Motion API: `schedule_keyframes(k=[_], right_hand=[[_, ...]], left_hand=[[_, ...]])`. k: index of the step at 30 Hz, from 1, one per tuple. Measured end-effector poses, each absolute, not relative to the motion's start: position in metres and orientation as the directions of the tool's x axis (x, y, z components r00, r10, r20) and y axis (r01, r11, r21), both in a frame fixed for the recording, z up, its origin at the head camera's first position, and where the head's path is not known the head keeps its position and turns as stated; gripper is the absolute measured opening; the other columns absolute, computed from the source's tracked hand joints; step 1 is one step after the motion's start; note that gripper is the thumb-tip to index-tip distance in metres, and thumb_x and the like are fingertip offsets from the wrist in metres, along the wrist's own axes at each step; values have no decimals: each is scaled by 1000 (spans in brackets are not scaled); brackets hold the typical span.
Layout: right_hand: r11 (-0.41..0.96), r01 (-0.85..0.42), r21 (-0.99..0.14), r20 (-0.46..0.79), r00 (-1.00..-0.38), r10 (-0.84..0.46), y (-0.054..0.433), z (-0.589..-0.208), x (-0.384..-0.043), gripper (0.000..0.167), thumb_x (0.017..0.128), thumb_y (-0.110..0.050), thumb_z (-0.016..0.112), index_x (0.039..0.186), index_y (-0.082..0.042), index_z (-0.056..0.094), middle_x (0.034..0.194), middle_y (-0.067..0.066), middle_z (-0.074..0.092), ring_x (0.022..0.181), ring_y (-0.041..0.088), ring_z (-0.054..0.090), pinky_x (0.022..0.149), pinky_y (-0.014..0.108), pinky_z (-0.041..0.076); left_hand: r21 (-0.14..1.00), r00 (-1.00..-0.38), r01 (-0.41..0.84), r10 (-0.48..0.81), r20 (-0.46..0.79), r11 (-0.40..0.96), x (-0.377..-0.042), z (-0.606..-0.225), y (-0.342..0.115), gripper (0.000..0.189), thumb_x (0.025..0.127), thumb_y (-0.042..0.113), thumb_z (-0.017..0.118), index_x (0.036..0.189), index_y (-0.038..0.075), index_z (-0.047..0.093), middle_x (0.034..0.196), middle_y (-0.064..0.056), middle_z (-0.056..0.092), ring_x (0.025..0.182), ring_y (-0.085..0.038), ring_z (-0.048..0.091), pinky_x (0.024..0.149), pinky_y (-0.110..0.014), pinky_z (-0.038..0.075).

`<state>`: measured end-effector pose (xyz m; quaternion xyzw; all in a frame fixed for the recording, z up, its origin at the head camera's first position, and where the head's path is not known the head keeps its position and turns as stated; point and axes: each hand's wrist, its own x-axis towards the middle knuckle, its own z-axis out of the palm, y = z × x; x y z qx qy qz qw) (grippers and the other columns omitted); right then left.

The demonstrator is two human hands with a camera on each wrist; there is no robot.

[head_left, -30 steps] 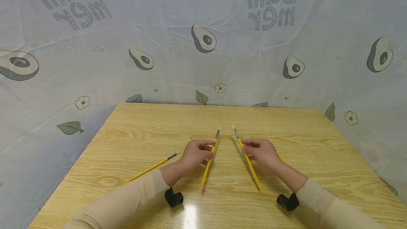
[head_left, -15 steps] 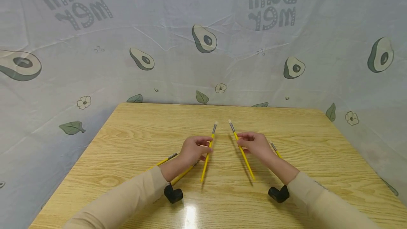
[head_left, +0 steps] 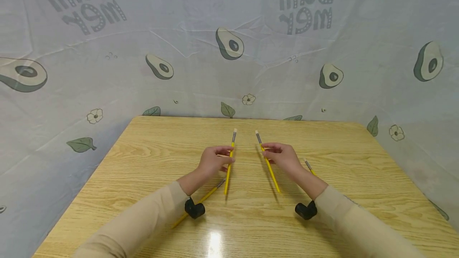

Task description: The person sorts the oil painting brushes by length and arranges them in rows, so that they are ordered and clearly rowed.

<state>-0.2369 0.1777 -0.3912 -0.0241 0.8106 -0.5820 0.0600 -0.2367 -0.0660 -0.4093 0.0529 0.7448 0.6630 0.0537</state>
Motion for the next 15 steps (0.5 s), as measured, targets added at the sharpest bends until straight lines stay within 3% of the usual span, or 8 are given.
schedule_keyframes(k=[15], right_hand=[[276, 71, -959, -117, -981, -152, 170, -390, -261, 42, 97, -9, 61, 138, -3, 55, 128, 18, 56, 115, 33, 57, 90, 37, 51]], left_hand=[[990, -993, 37, 114, 22, 134, -259, -404, -75, 36, 84, -1, 75, 119, 4, 69, 104, -12, 61, 83, -18, 63, 66, -39, 58]])
